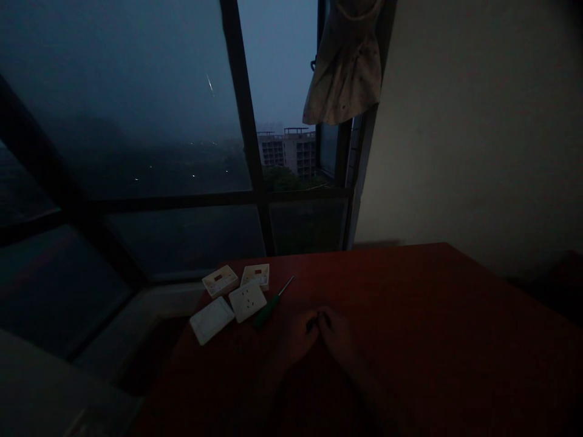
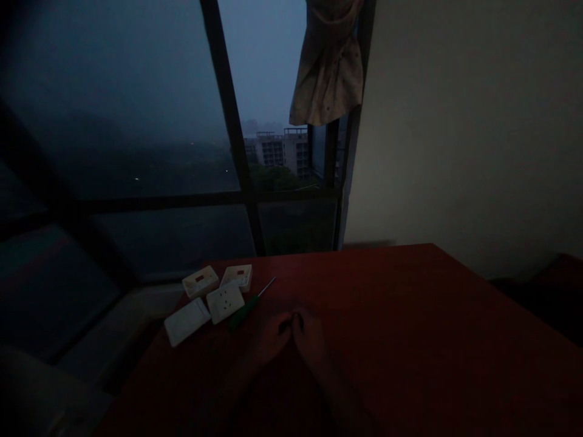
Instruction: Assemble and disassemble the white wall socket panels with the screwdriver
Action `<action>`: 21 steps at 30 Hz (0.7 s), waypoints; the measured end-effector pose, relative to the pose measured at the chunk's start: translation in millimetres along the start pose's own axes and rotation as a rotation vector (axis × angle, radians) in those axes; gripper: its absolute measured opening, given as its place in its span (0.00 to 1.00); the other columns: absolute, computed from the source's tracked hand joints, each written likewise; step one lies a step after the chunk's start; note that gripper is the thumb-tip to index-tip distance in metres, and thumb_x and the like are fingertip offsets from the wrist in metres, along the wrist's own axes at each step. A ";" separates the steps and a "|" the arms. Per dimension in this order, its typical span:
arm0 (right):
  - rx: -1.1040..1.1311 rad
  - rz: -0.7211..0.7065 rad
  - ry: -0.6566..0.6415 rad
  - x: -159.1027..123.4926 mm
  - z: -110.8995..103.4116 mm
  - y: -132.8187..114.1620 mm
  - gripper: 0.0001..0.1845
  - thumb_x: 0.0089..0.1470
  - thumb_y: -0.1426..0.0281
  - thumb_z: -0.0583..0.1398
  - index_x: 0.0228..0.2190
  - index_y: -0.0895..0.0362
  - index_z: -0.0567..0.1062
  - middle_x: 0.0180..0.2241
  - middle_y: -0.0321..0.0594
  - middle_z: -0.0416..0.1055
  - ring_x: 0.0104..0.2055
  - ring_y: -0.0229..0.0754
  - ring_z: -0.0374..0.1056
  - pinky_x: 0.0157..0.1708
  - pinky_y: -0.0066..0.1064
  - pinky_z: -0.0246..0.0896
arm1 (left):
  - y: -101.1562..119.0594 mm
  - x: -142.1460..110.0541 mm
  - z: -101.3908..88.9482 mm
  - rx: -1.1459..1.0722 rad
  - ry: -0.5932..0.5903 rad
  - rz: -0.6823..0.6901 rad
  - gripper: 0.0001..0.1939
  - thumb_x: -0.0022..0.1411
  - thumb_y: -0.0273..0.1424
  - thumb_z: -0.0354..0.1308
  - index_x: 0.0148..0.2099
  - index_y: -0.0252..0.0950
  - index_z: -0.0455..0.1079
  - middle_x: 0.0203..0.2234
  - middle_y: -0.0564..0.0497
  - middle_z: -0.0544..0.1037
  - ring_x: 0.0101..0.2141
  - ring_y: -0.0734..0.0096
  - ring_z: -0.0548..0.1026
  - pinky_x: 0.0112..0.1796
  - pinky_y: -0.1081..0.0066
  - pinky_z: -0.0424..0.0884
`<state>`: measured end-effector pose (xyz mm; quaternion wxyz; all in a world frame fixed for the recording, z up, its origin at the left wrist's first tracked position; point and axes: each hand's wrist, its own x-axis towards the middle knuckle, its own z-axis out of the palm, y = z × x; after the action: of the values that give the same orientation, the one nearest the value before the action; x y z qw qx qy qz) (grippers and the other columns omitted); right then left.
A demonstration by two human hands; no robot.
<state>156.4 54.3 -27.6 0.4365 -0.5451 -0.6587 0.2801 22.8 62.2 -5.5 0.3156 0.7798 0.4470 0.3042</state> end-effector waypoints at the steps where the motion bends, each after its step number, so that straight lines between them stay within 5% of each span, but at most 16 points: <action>1: 0.003 -0.001 -0.003 -0.2 -0.3 0.3 0.15 0.54 0.72 0.49 0.34 0.57 0.74 0.32 0.42 0.75 0.34 0.42 0.71 0.36 0.30 0.62 | 0.4 -0.3 0.0 0.001 -0.001 0.001 0.11 0.55 0.22 0.49 0.37 0.35 0.72 0.31 0.52 0.77 0.31 0.69 0.72 0.34 0.73 0.64; 21: 0.026 -0.018 -0.017 -2.1 -2.7 -4.2 0.14 0.54 0.71 0.49 0.34 0.56 0.74 0.34 0.42 0.75 0.36 0.42 0.70 0.38 0.30 0.62 | 0.0 -1.5 -0.4 0.020 0.001 0.013 0.13 0.54 0.21 0.50 0.39 0.36 0.72 0.34 0.51 0.78 0.35 0.68 0.73 0.37 0.73 0.66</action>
<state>156.8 50.9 -23.4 0.4404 -0.5308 -0.6638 0.2893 21.8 61.0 -5.6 0.3054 0.7856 0.4453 0.3021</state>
